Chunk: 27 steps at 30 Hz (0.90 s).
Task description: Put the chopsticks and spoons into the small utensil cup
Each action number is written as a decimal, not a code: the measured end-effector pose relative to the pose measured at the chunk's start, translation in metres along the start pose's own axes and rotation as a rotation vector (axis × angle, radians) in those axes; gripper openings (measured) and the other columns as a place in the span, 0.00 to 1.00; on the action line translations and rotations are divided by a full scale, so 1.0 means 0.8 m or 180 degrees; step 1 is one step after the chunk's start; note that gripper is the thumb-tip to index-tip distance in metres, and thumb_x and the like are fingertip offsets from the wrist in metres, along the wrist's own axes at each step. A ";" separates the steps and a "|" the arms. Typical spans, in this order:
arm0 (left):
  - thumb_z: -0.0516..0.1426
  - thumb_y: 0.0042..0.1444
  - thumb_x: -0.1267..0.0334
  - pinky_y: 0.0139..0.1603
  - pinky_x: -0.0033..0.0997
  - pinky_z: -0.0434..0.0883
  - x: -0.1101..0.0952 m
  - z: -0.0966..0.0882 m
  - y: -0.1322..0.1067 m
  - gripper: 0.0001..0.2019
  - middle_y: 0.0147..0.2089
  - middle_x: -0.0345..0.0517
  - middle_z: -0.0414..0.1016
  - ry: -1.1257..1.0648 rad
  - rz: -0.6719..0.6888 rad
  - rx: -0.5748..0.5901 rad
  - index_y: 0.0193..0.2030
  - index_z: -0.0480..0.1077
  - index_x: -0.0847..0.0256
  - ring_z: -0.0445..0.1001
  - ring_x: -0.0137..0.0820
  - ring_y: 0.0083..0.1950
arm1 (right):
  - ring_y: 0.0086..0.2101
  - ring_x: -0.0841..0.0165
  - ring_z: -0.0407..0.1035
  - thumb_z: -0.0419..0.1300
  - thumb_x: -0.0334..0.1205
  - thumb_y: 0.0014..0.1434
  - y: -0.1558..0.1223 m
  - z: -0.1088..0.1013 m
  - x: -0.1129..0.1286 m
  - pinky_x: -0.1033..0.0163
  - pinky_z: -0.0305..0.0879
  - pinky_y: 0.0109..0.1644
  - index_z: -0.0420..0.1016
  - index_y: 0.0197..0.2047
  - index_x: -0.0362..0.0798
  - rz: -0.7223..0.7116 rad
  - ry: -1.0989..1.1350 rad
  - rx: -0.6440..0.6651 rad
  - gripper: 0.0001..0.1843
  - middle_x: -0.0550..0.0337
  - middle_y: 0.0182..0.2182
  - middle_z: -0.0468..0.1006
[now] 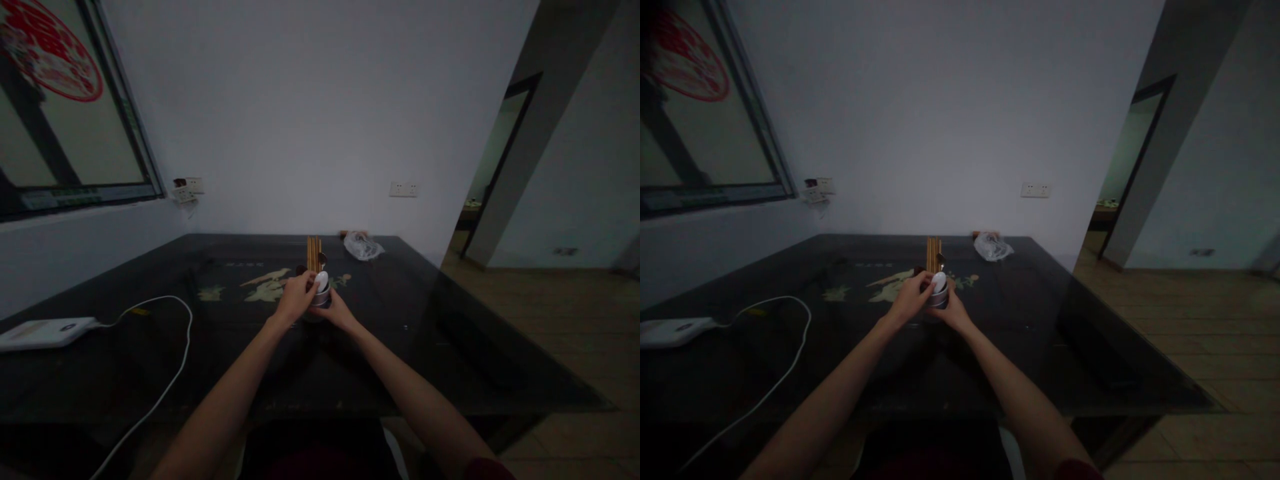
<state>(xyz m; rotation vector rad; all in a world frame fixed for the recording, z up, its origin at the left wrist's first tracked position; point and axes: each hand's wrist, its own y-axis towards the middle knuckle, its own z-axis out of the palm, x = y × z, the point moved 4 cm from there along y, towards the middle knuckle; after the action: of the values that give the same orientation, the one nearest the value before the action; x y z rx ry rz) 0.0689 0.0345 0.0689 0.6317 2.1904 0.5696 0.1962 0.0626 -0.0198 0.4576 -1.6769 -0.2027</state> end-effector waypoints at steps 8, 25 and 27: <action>0.53 0.58 0.61 0.46 0.39 0.62 -0.007 -0.010 -0.003 0.07 0.37 0.45 0.75 0.0981 -0.0044 -0.0198 0.40 0.69 0.59 0.71 0.37 0.41 | 0.49 0.57 0.68 0.72 0.42 0.37 -0.002 -0.003 -0.004 0.50 0.62 0.55 0.63 0.57 0.48 0.0107 -0.0169 -0.0063 0.43 0.52 0.49 0.74; 0.53 0.57 0.62 0.44 0.38 0.60 -0.007 -0.014 -0.004 0.09 0.36 0.48 0.69 0.1258 0.0024 -0.0320 0.33 0.73 0.58 0.66 0.39 0.43 | 0.52 0.57 0.66 0.72 0.40 0.36 -0.004 -0.009 0.003 0.50 0.59 0.58 0.61 0.59 0.49 0.0146 -0.0119 -0.0006 0.46 0.54 0.50 0.73; 0.52 0.58 0.62 0.43 0.37 0.60 -0.009 -0.014 -0.004 0.09 0.36 0.48 0.69 0.1259 0.0037 -0.0310 0.33 0.73 0.58 0.66 0.38 0.43 | 0.52 0.57 0.65 0.72 0.40 0.36 -0.004 -0.009 0.004 0.50 0.59 0.58 0.62 0.59 0.49 0.0136 -0.0107 0.0012 0.45 0.53 0.50 0.73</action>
<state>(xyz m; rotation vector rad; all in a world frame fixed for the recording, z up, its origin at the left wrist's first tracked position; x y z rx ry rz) 0.0635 0.0260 0.0778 0.5127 2.5057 0.8620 0.2038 0.0591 -0.0171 0.4228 -1.7187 -0.1769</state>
